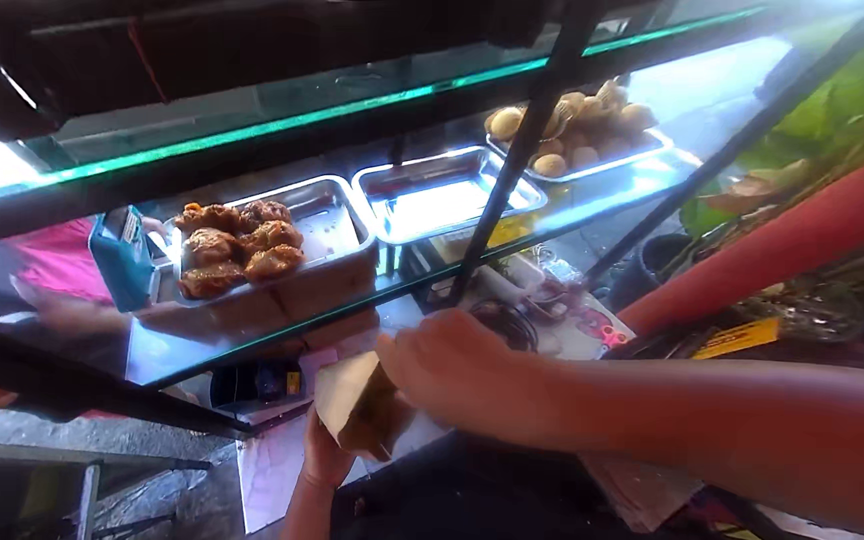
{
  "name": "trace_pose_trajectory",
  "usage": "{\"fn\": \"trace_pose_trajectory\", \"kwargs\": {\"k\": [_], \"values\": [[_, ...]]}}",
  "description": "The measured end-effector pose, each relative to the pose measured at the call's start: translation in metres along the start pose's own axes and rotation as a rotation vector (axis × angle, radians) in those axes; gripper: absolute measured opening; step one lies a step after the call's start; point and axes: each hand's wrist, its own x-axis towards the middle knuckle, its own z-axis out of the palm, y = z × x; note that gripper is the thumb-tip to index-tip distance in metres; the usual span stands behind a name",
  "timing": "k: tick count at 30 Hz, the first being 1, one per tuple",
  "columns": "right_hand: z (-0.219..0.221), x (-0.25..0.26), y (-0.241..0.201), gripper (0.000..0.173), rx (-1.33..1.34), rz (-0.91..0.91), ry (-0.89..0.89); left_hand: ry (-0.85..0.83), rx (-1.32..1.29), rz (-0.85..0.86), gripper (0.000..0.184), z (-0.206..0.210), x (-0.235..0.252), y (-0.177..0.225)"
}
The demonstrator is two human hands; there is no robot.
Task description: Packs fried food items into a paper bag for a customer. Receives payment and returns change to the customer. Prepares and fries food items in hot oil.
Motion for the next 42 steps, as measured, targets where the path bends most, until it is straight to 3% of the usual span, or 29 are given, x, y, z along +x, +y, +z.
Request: {"fn": "trace_pose_trajectory", "kwargs": {"k": [3,7,10,12,18,22,25,27,31,32,34,36,39,42], "values": [[0.004,0.011,0.0,0.012,0.037,0.017,-0.057,-0.003,0.01,-0.024,0.067,0.006,0.003,0.004],[0.024,0.016,0.006,0.023,0.036,-0.033,0.047,0.024,-0.195,-0.061,0.076,-0.004,0.012,-0.002],[0.046,0.009,0.003,0.005,-0.022,-0.134,0.304,0.039,-0.274,-0.079,0.075,-0.007,0.016,-0.007],[0.057,0.005,0.0,0.005,-0.069,-0.189,0.477,0.001,-0.3,-0.087,0.069,-0.006,0.016,-0.01],[0.062,-0.008,0.002,0.01,-0.17,-0.201,0.601,0.073,-0.239,-0.148,0.088,-0.008,0.015,-0.004],[0.062,-0.013,0.016,0.004,-0.116,-0.24,0.496,0.048,-0.077,-0.171,0.094,0.011,0.014,0.003],[0.049,-0.016,0.031,0.028,-0.028,-0.267,0.334,0.044,0.02,-0.132,0.079,0.03,0.003,0.005],[0.043,-0.015,0.039,0.034,-0.024,-0.279,0.275,0.062,0.005,-0.138,0.076,0.035,0.0,0.003],[0.053,-0.007,0.036,0.023,-0.043,-0.324,0.376,-0.034,-0.118,-0.238,0.08,-0.009,0.009,-0.014],[0.058,-0.005,0.033,0.016,-0.054,-0.333,0.411,0.015,-0.143,-0.245,0.074,-0.011,0.009,-0.016],[0.065,0.0,0.029,0.006,-0.077,-0.345,0.454,0.137,-0.107,-0.281,0.084,-0.005,0.01,-0.013],[0.068,0.003,0.028,0.009,-0.059,-0.34,0.469,0.155,-0.051,-0.27,0.086,-0.004,0.01,-0.011],[0.051,0.006,0.034,0.023,-0.04,-0.274,0.388,-0.021,0.054,-0.138,0.079,-0.006,0.01,-0.005],[0.044,0.013,0.033,0.025,-0.053,-0.262,0.287,-0.019,0.118,-0.113,0.077,0.006,0.006,0.001]]}}
